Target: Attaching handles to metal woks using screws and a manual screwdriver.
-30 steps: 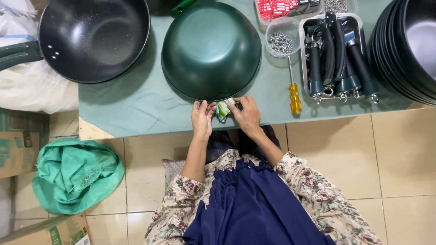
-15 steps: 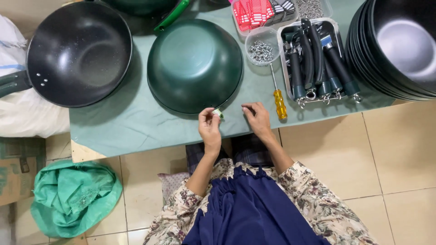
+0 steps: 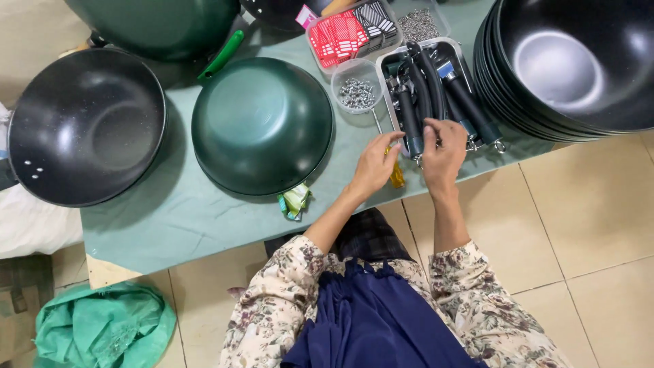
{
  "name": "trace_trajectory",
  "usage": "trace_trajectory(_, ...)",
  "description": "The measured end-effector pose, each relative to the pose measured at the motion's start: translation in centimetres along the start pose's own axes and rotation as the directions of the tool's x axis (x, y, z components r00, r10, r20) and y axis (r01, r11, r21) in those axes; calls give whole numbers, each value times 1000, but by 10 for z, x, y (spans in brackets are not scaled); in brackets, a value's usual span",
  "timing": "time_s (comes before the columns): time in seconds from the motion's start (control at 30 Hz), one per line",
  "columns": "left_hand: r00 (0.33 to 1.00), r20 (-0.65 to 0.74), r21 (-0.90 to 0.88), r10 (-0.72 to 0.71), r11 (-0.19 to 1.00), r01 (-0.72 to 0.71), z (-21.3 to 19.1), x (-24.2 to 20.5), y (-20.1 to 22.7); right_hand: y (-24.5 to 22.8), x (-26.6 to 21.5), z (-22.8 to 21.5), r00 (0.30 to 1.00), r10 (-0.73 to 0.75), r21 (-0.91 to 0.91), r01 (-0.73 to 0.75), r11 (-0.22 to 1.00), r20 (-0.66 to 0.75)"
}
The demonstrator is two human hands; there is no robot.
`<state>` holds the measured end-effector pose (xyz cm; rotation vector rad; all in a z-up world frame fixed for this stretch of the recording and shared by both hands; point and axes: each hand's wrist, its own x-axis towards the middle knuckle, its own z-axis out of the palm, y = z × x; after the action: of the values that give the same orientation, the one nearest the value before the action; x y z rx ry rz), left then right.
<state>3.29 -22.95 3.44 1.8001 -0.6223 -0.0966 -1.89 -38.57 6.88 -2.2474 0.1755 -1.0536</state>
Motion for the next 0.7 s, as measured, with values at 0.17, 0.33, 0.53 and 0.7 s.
trace_trajectory(0.17, 987, 28, 138, 159, 977, -162, 47, 24, -6, 47, 21, 5, 999, 19, -230, -11, 973, 30)
trace_trajectory(0.33, 985, 158, 279, 67, 954, -109, 60, 26, -1, 69, 31, 14, 973, 175, -407, -100, 908, 151)
trace_trajectory(0.53, 984, 168, 195, 51, 977, -84, 55, 26, -9, 87, 42, 21, 978, 176, -143, -159, 977, 113)
trace_trajectory(0.7, 990, 130, 130, 62, 988, -79, 39, 26, -10, 89, 33, 14, 893, 430, 248, -450, 858, 132)
